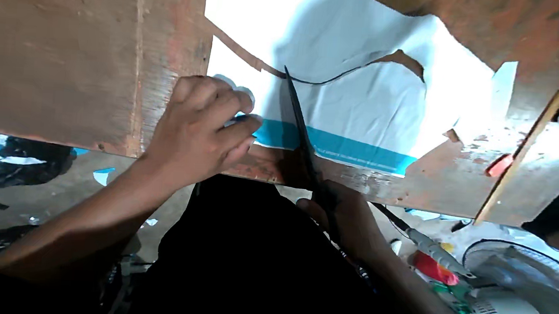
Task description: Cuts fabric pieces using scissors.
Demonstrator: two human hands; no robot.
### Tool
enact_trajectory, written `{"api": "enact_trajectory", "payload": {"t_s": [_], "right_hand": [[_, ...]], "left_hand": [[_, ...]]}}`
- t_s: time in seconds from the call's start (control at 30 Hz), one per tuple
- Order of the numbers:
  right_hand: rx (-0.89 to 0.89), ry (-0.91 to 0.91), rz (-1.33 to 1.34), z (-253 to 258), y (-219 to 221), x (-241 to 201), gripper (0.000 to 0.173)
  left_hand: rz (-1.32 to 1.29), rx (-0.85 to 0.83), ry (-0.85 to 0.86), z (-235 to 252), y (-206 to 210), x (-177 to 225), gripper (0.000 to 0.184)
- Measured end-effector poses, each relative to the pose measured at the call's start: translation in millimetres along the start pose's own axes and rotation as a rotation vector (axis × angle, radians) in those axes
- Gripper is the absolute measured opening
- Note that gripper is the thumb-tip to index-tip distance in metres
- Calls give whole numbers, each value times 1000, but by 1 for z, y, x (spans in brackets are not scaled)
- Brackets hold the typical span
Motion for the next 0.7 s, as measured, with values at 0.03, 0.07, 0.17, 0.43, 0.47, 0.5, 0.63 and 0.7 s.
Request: {"api": "enact_trajectory", "payload": {"t_s": [0.03,0.07,0.17,0.43,0.47,0.5,0.63,0.7], "right_hand": [[-34,-3,10,0,-2,0,45],[-82,-12,29,-1,-4,0,47],[-208,-65,143,-11,-13,6,47],[107,-158,684,-52,-26,90,56],[155,-176,743,-53,-28,101,57],[191,-189,807,-53,-32,113,57],[270,-196,982,-53,-59,158,49],[307,-195,978,-51,-81,179,45]], "left_hand": [[-8,0,-13,1,0,-1,25],[-19,6,-25,3,-2,-3,24],[-68,56,-165,13,-22,-21,27],[24,-265,-700,120,-29,-19,47],[-2,-313,-689,137,-8,-4,59],[-27,-333,-657,155,15,12,73],[-75,-289,-505,243,101,69,105],[-61,-303,-388,283,137,101,95]]}}
Point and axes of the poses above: each hand's wrist, its own z-axis towards the middle knuckle, its own y-axis out of the palm, x = y × z, the point moved 4 cm from there along z, towards the middle knuckle, and after that the axes turned 11 degrees about y, right-handed, at the moved point
